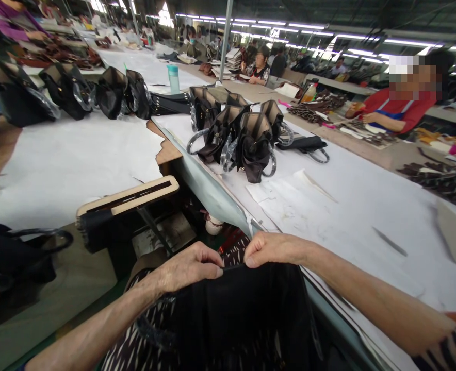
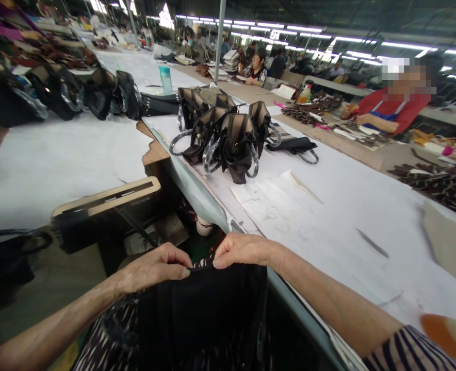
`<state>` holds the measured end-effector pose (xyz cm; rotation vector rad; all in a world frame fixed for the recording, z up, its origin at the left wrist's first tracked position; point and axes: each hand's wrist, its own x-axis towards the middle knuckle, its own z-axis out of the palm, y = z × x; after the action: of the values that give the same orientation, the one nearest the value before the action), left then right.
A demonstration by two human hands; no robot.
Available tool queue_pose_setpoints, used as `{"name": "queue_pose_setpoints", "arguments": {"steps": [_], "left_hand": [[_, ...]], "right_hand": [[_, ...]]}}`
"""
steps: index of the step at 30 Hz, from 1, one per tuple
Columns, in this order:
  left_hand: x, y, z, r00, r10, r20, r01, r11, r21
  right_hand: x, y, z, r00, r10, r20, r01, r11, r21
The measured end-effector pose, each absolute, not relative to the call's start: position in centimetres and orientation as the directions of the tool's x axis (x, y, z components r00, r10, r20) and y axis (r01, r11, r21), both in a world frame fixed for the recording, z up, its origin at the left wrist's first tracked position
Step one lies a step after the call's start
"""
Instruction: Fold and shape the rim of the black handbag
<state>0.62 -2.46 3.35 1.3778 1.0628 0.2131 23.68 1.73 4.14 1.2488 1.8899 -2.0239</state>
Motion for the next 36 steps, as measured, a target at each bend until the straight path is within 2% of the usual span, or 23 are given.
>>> {"name": "queue_pose_setpoints", "arguments": {"steps": [7,18,26,36], "left_hand": [[0.9,-2.2,2.7,0.551,0.647,-0.527,0.449,0.302,0.841],[1.3,-2.3,3.5,0.546,0.652,-0.526,0.517,0.232,0.824],[1.4,-2.2,3.3,0.610,0.599,-0.519,0.480,0.241,0.843],[1.5,-2.4,3.0,0.550,0.631,-0.548,0.531,0.243,0.812]], "right_hand": [[23.7,1.5,4.1,-0.683,0.420,-0.598,0.553,-0.238,-0.799],[24.0,1.7,4.1,-0.631,0.399,-0.665,0.602,-0.290,-0.744],[23.6,1.7,3.6,-0.545,0.434,-0.717,0.646,-0.328,-0.689],[23.6,1.4,2.9,-0.499,0.501,-0.707,0.683,-0.275,-0.677]]}}
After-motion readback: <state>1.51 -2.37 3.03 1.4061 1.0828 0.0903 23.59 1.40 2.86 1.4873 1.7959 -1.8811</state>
